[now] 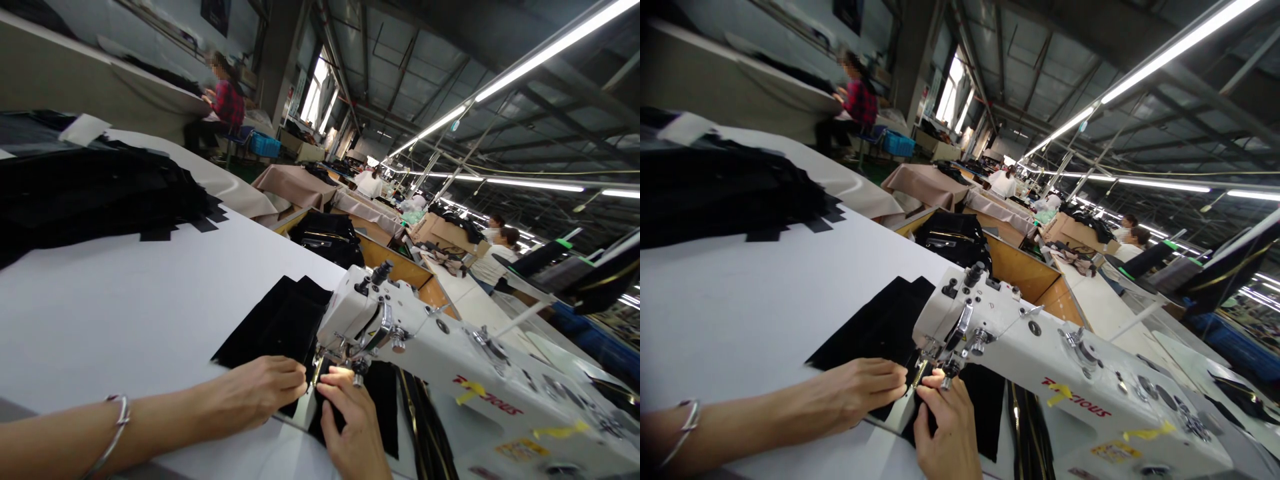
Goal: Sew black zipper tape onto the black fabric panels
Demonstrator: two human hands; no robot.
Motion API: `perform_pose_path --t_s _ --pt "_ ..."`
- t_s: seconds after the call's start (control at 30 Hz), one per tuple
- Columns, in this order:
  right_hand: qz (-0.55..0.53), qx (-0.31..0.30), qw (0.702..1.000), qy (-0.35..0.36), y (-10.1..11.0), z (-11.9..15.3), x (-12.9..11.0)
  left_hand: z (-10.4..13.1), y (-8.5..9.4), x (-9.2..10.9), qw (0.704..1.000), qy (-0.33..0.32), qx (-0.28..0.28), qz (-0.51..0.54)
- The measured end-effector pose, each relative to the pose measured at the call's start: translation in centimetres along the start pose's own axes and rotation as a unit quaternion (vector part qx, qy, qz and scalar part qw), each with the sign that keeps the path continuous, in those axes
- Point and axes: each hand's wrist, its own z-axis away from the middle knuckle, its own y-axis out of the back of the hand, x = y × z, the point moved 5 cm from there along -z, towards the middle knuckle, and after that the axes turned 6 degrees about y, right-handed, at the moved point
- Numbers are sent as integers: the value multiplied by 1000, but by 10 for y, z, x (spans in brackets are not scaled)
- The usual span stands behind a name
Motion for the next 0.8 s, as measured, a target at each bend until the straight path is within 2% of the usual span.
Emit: perform_pose_path --t_s 0.3,0.57,0.8 --pt "-9 1 1000 0 -1 1 0 -2 3 0 1000 -1 -2 10" --pt "-81 44 996 -20 6 1 6 0 1 -1 999 -13 26 16" --pt "-91 22 995 -33 1 5 10 1 -2 -3 999 -15 30 6"
